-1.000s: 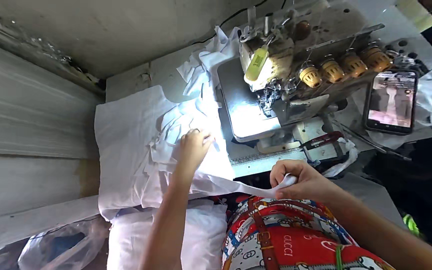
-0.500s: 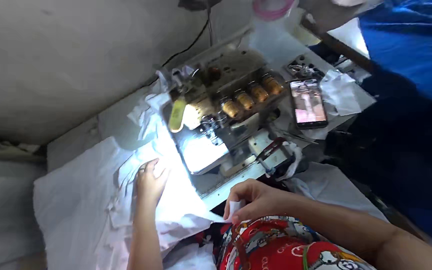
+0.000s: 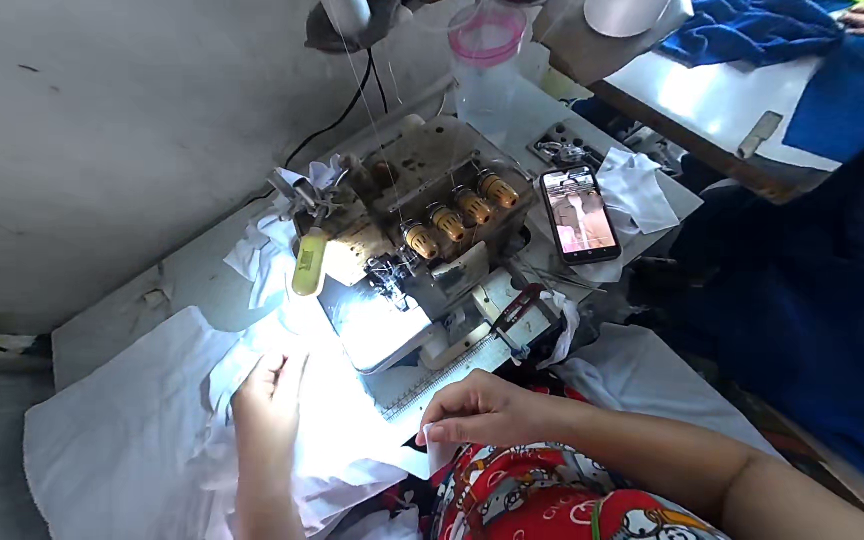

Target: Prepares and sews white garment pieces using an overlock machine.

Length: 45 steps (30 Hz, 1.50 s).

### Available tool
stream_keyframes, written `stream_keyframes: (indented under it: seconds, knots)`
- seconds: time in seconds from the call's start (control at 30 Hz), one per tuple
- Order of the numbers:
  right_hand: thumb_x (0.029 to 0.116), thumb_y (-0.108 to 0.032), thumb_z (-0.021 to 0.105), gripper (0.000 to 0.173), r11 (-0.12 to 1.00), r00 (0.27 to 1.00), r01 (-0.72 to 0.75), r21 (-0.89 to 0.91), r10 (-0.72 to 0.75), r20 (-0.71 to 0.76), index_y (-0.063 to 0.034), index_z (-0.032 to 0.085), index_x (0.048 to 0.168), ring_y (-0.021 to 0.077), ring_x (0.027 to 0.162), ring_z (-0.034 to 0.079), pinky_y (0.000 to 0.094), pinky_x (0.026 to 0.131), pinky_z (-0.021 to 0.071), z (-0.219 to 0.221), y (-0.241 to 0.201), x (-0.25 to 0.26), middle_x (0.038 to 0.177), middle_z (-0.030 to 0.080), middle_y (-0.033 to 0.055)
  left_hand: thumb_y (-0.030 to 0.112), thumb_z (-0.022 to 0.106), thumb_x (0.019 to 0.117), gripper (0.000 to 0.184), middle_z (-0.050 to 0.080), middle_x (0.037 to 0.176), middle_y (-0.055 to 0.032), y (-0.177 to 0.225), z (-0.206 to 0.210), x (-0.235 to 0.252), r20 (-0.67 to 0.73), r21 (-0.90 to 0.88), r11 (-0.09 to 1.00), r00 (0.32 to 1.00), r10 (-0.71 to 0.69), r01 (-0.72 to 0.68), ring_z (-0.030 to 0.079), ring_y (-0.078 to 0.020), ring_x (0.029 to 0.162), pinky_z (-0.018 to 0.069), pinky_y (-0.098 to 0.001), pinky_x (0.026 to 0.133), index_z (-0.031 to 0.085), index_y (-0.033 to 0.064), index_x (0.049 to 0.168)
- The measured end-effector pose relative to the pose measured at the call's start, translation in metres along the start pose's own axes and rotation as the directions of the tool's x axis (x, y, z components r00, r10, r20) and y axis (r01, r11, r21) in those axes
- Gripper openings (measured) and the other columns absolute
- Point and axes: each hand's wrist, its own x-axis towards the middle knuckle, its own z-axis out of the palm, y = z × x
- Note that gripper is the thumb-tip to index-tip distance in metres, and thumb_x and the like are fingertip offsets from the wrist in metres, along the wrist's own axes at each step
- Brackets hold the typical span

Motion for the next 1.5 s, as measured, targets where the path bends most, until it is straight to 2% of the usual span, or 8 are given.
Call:
stream_keyframes:
  seconds: [0.1, 0.23, 0.37, 0.5, 0.73, 1.0, 1.4, 1.5]
  knots:
    - [0.1005, -0.004, 0.061, 0.019, 0.972, 0.978, 0.205, -0.116, -0.207, -0.008, 0.0115, 0.071, 0.104, -0.001, 0.077, 0.063, 0.013, 0.073, 0.0499, 0.001, 0.002, 0.008, 0.087, 0.072, 0.0126, 0.01, 0.063, 0.0959, 0.012, 0.067, 0.075, 0.0106, 0.05, 0.004, -0.026, 0.115, -0.236, 0.971, 0.993, -0.002, 0.029, 0.062, 0.0103, 0.069, 0.053, -0.0104, 0.066, 0.068, 0.0013, 0.089]
    - [0.0977, -0.006, 0.065, 0.015, 0.876, 0.891, 0.37, -0.309, -0.429, -0.149, 0.0092, 0.068, 0.098, 0.004, 0.08, 0.067, 0.0162, 0.077, 0.0536, 0.002, 0.012, 0.02, 0.085, 0.071, 0.0131, 0.024, 0.064, 0.0988, 0.015, 0.071, 0.081, 0.0133, 0.069, 0.024, -0.052, 0.23, -0.507, 0.862, 0.966, 0.121, 0.013, 0.066, 0.0055, 0.073, 0.056, -0.0125, 0.068, 0.072, 0.0124, 0.093]
    - [0.0973, -0.008, 0.066, 0.016, 0.908, 0.884, 0.297, -0.294, -0.378, -0.276, 0.0079, 0.066, 0.095, 0.0007, 0.077, 0.064, 0.0148, 0.075, 0.0528, 0.003, 0.018, 0.024, 0.084, 0.069, 0.0094, 0.038, 0.06, 0.1009, 0.031, 0.072, 0.09, 0.0117, 0.063, 0.028, -0.059, 0.273, -0.517, 0.856, 0.948, 0.163, 0.001, 0.066, 0.0052, 0.081, 0.0561, -0.0133, 0.074, 0.072, 0.0096, 0.105]
    - [0.0998, -0.016, 0.065, 0.022, 0.951, 0.901, 0.244, -0.19, -0.295, -0.317, 0.0035, 0.063, 0.091, -0.0035, 0.074, 0.058, 0.0129, 0.07, 0.0491, 0.006, 0.026, 0.026, 0.08, 0.062, 0.0014, 0.022, 0.072, 0.092, 0.017, 0.073, 0.087, 0.0076, 0.057, 0.026, -0.065, 0.274, -0.491, 0.871, 0.95, 0.151, 0.004, 0.068, 0.0022, 0.076, 0.0583, -0.0148, 0.071, 0.073, 0.0065, 0.1]
    - [0.0973, -0.022, 0.067, 0.027, 0.934, 0.945, 0.261, -0.244, -0.298, -0.132, 0.0033, 0.063, 0.087, -0.0013, 0.091, 0.062, 0.0142, 0.075, 0.0516, 0.002, 0.023, 0.027, 0.127, 0.064, 0.0171, 0.016, 0.065, 0.0973, 0.015, 0.07, 0.084, 0.008, 0.054, 0.023, -0.06, 0.221, -0.466, 0.885, 0.964, 0.149, -0.03, 0.065, 0.0066, 0.077, 0.0552, -0.0125, 0.072, 0.072, 0.0037, 0.092]
    - [0.0984, -0.021, 0.068, 0.018, 0.95, 0.957, 0.23, -0.209, -0.26, -0.129, -0.0043, 0.068, 0.093, -0.0025, 0.087, 0.062, 0.015, 0.076, 0.054, -0.003, 0.027, 0.024, 0.097, 0.067, -0.0004, 0.008, 0.068, 0.095, 0.008, 0.073, 0.087, 0.0059, 0.052, 0.021, -0.064, 0.182, -0.536, 0.842, 0.983, 0.037, 0.068, 0.067, 0.0041, 0.078, 0.0564, -0.0143, 0.074, 0.074, 0.0034, 0.097]
    - [0.09, -0.007, 0.073, 0.006, 0.99, 0.95, 0.129, -0.054, -0.139, -0.278, -0.0102, 0.067, 0.088, -0.0011, 0.077, 0.067, 0.018, 0.073, 0.0581, 0.004, 0.019, 0.022, 0.088, 0.071, -0.0074, -0.001, 0.072, 0.0885, 0.008, 0.075, 0.085, 0.0047, 0.052, 0.021, -0.066, 0.207, -0.663, 0.732, 0.978, -0.023, 0.157, 0.07, 0.0, 0.077, 0.0592, -0.0183, 0.075, 0.074, 0.0035, 0.095]
    - [0.0896, -0.005, 0.073, 0.017, 0.995, 0.946, 0.086, -0.052, -0.098, -0.309, -0.0125, 0.059, 0.097, 0.001, 0.074, 0.069, 0.0206, 0.072, 0.0603, 0.008, 0.015, 0.022, 0.086, 0.071, -0.008, 0.008, 0.073, 0.091, 0.005, 0.075, 0.088, 0.0057, 0.046, 0.023, -0.069, 0.136, -0.563, 0.823, 0.991, -0.002, 0.079, 0.067, 0.0021, 0.083, 0.0545, -0.0167, 0.078, 0.076, 0.0062, 0.094]
